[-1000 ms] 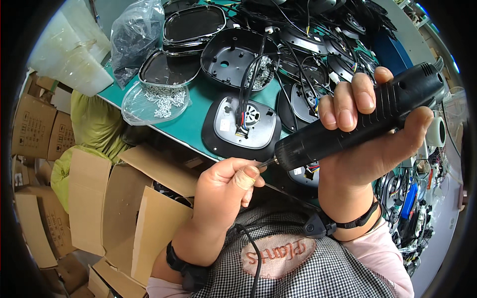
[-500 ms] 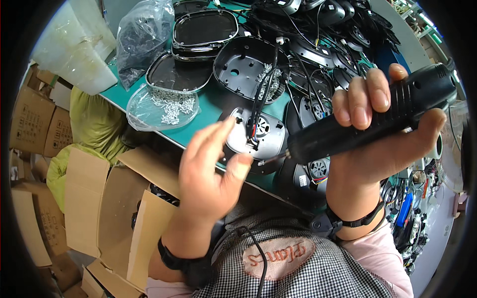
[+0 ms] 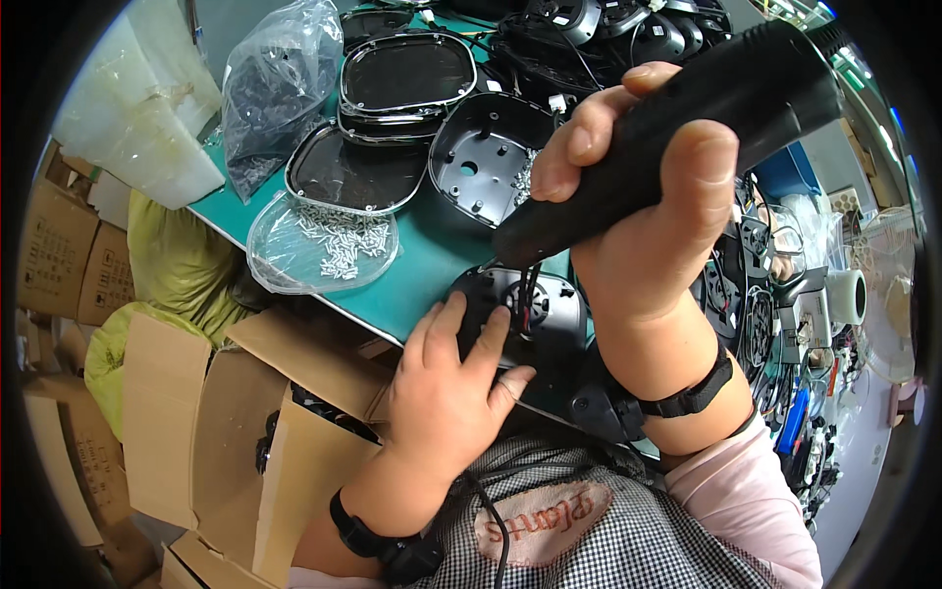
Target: Assembling plastic component housings by inserting wires and using an electric screwdriver to secure screws.
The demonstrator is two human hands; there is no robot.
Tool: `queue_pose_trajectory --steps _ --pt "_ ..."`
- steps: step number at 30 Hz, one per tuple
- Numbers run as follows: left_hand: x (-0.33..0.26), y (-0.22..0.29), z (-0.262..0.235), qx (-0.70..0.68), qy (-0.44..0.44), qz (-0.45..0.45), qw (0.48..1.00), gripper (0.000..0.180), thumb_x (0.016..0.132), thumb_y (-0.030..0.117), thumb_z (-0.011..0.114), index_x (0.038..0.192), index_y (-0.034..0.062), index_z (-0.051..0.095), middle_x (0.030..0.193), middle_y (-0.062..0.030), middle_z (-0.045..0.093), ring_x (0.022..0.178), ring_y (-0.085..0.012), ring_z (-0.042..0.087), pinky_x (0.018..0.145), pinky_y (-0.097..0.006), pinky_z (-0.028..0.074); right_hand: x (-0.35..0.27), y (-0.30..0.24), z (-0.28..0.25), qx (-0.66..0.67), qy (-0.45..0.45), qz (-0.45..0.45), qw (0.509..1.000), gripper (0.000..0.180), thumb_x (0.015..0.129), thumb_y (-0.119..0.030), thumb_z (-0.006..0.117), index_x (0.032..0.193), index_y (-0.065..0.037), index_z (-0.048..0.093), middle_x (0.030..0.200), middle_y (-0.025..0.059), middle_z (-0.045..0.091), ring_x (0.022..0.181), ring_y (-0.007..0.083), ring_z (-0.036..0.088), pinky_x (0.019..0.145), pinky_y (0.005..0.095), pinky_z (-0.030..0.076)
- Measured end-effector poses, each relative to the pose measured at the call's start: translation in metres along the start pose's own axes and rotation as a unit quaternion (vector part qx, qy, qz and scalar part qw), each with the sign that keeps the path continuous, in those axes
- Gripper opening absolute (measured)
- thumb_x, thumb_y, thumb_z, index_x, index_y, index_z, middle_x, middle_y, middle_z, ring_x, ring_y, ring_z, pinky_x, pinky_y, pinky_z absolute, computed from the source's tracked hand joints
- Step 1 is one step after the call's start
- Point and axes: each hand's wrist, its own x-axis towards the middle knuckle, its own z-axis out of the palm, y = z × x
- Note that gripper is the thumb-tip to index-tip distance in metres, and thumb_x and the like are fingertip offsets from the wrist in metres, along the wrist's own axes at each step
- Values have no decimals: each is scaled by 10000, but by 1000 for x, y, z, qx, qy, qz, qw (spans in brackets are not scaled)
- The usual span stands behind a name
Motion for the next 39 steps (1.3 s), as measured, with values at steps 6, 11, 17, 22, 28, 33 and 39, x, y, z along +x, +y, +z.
queue_pose_trajectory --steps 6,11,17,22,28,33,39 --pt "-3 -3 2 -7 -6 6 1000 598 673 345 739 1205 143 554 1189 -215 455 1037 -394 492 873 -462 438 -1 13 9 -32 -24 13 999 594 802 -572 570 1085 -64 448 716 93 510 540 199 518 512 333 464" --pt "-3 -6 3 -16 -5 10 1000 595 672 340 739 1199 135 555 1187 -216 453 1036 -397 492 871 -466 439 -3 21 9 -47 -59 9 997 597 798 -541 594 1082 -40 437 688 107 516 524 195 519 486 315 463" --pt "-1 -6 1 -22 -11 13 1000 583 681 338 730 1194 122 556 1189 -211 448 1042 -395 487 873 -469 435 -9 32 14 -52 -39 9 998 622 770 -548 624 1071 -38 434 647 97 527 497 175 517 462 291 457" --pt "-2 -7 4 -18 -7 19 1000 571 686 344 721 1188 121 564 1188 -191 447 1051 -386 481 871 -471 432 -10 35 17 -36 -92 11 995 641 742 -536 672 1067 -37 435 620 97 541 479 161 521 459 261 448" --pt "-3 -8 4 13 -3 27 1000 547 700 373 697 1176 142 555 1193 -183 458 1047 -356 488 854 -404 461 -13 36 24 -12 -83 1 996 667 704 -531 717 1047 -30 440 619 92 555 488 149 532 456 245 443" --pt "-2 -6 2 29 -2 24 999 541 697 376 696 1171 152 563 1201 -174 458 1051 -348 489 854 -397 463 -14 34 23 -1 -88 5 996 685 679 -546 736 1026 -31 447 618 82 559 495 141 540 456 235 447" --pt "-2 -6 3 34 -2 24 999 538 701 387 690 1172 157 567 1199 -169 459 1047 -344 490 851 -393 465 -7 41 16 24 -153 -37 987 729 652 -600 723 1017 -30 451 624 73 563 499 133 545 457 230 455"
